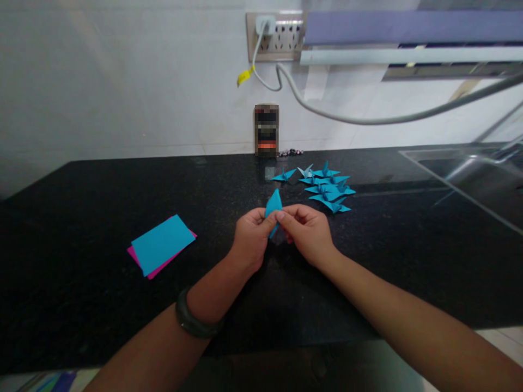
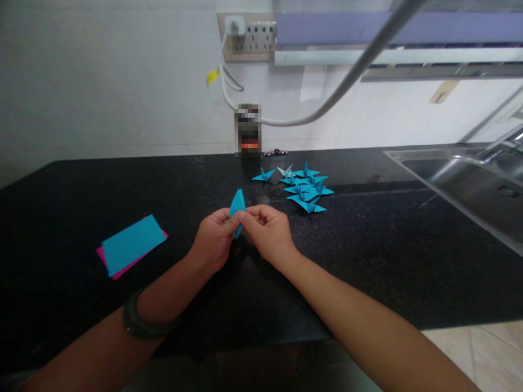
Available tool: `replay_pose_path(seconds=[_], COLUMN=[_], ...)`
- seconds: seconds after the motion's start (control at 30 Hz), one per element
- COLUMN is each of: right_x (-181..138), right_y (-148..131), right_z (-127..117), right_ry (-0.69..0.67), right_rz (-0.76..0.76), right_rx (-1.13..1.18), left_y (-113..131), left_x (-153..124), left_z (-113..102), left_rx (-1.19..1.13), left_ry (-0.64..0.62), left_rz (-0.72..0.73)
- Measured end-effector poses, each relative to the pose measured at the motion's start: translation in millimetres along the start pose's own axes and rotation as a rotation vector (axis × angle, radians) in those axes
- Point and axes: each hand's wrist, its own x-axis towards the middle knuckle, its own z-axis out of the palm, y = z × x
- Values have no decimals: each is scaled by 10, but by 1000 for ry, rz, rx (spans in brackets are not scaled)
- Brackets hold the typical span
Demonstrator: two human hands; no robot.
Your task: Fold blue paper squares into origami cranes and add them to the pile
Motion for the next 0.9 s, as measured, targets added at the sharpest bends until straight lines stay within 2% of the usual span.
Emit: replay_pose_path(seconds=[0.17,0.4,0.5,0.67,0.9], right_x=[22,42,60,103,127], right_y=[-6,13,-11,-41,-7], right_z=[-24,-59,-83,-157,-213], right_ry=[-12,34,-32,-223,-250], right_rz=[15,-34,-28,34,94], right_rx=[76,136,140,137,198], left_y=[-12,16,30,67,103], left_x=[-5,-37,-33,-32,-47], left_z=[-27,24,0,-31,-21], left_rx=[146,136,258,446,565], left_ry=[28,-52,-34,-81,-122], left_rz=[70,40,98,197,247])
